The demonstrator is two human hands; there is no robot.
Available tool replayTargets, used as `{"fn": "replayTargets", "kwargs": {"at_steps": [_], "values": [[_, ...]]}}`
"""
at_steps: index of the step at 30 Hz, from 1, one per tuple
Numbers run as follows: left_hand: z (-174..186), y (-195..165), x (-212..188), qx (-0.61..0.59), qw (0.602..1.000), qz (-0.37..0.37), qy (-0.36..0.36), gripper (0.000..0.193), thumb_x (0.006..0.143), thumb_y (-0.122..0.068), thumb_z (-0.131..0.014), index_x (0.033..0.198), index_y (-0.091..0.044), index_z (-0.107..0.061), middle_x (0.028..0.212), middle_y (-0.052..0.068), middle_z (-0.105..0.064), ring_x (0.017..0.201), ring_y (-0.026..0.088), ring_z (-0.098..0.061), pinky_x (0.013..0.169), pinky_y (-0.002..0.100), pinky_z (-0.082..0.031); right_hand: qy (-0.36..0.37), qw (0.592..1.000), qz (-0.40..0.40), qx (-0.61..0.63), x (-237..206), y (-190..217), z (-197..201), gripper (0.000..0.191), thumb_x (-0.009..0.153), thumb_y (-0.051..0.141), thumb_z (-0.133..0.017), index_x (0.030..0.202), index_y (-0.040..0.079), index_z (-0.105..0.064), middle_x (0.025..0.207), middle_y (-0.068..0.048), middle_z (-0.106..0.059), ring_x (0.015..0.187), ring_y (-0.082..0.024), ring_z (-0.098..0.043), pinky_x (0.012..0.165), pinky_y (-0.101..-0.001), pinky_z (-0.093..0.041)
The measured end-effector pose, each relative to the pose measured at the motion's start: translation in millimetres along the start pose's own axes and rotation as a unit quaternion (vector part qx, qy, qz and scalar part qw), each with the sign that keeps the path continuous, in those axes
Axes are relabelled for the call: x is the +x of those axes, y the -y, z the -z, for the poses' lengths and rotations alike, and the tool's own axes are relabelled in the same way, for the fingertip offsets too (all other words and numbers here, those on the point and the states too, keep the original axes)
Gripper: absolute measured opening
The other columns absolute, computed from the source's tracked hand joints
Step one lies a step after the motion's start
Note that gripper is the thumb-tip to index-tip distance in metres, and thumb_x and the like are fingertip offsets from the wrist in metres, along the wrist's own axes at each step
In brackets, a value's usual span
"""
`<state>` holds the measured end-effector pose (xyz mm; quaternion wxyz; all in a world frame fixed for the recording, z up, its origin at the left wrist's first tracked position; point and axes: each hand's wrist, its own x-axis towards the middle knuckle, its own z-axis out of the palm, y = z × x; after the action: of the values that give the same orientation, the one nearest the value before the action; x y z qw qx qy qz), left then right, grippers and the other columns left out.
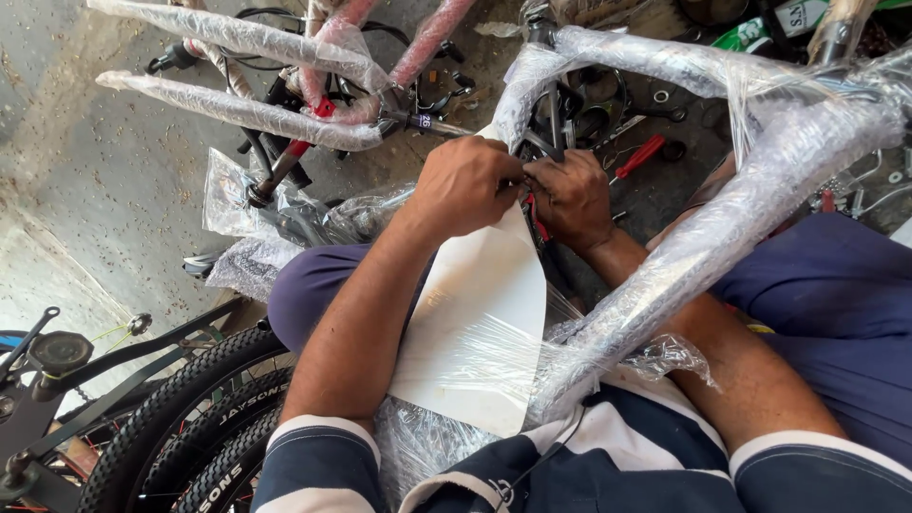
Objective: The person uses pliers to remove zip ties securing a bicycle frame wrapped in bubble wrap and cardboard. After cutting the ties, the person removes the protective packaging and begins handling the exposed frame and a cardboard insert.
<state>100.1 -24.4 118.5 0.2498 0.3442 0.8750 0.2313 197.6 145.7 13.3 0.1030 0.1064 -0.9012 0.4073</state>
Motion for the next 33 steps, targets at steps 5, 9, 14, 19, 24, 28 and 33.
{"fn": "replayTargets", "kwargs": {"at_steps": [5,9,14,19,24,28,33], "values": [[-17.3,-11.9,0.2,0.114,0.992,-0.039,0.032,0.006,0.075,-0.009,-0.07,0.075,-0.006,-0.075,0.085,0.011,-0.071,0.084,0.031,-0.068,0.073,0.047,-0.055,0.016,0.995,0.088,-0.045,6.7,-8.6,10.7,0.015,0.091,0.005,-0.065,0.105,0.005,-0.071,0.095,-0.01,-0.075,0.086,-0.031,-0.069,0.095,-0.0464,-0.051],[-24.7,-11.2,1.9,0.156,0.986,-0.024,0.054,0.01,0.079,-0.003,-0.066,0.074,-0.002,-0.073,0.085,0.012,-0.07,0.082,0.028,-0.068,0.072,0.045,-0.056,0.042,0.992,0.104,-0.055,9.8,-9.4,13.0,0.01,0.091,0.006,-0.065,0.1,0.005,-0.07,0.093,-0.01,-0.074,0.082,-0.03,-0.069,0.093,-0.0456,-0.052],[-15.4,-2.7,2.7,0.109,0.992,0.02,0.056,0.01,0.082,0.0,-0.065,0.079,-0.001,-0.074,0.083,0.016,-0.069,0.075,0.033,-0.069,0.064,0.047,-0.055,0.048,0.998,0.015,-0.026,11.0,-4.8,4.7,0.007,0.094,0.008,-0.067,0.091,0.007,-0.073,0.08,-0.01,-0.071,0.073,-0.03,-0.068,0.082,-0.0443,-0.052],[-16.0,-8.3,1.3,0.112,0.975,0.089,0.168,0.014,0.085,0.005,-0.058,0.084,0.0,-0.071,0.085,0.015,-0.069,0.075,0.03,-0.072,0.063,0.046,-0.056,0.039,0.999,0.017,-0.01,11.4,-3.0,3.3,0.013,0.101,0.01,-0.062,0.096,0.008,-0.074,0.08,-0.008,-0.072,0.066,-0.026,-0.066,0.077,-0.0452,-0.053],[-17.7,6.8,-1.2,0.114,0.992,0.026,0.048,0.011,0.081,0.002,-0.062,0.086,-0.001,-0.071,0.091,0.018,-0.068,0.082,0.034,-0.07,0.069,0.047,-0.055,0.028,0.999,0.024,-0.02,6.4,1.0,3.3,0.015,0.103,0.012,-0.06,0.103,0.002,-0.072,0.086,-0.013,-0.07,0.074,-0.031,-0.065,0.073,-0.0455,-0.052],[-24.2,29.6,14.8,0.055,0.994,-0.012,-0.094,0.008,0.086,-0.005,-0.067,0.087,-0.007,-0.074,0.091,0.016,-0.07,0.091,0.038,-0.069,0.075,0.048,-0.053,0.008,0.999,-0.037,-0.013,4.5,5.4,-2.4,0.011,0.101,0.011,-0.064,0.098,0.003,-0.071,0.085,-0.016,-0.068,0.077,-0.036,-0.065,0.072,-0.049,-0.05],[-34.0,38.7,28.5,-0.106,0.984,0.059,-0.13,0.016,0.092,-0.02,-0.071,0.101,-0.009,-0.076,0.092,0.012,-0.073,0.088,0.035,-0.069,0.077,0.047,-0.053,-0.003,0.994,-0.113,-0.001,7.1,12.4,-8.8,0.011,0.096,0.013,-0.068,0.094,0.002,-0.07,0.084,-0.018,-0.067,0.079,-0.039,-0.064,0.075,-0.0512,-0.05]]}}
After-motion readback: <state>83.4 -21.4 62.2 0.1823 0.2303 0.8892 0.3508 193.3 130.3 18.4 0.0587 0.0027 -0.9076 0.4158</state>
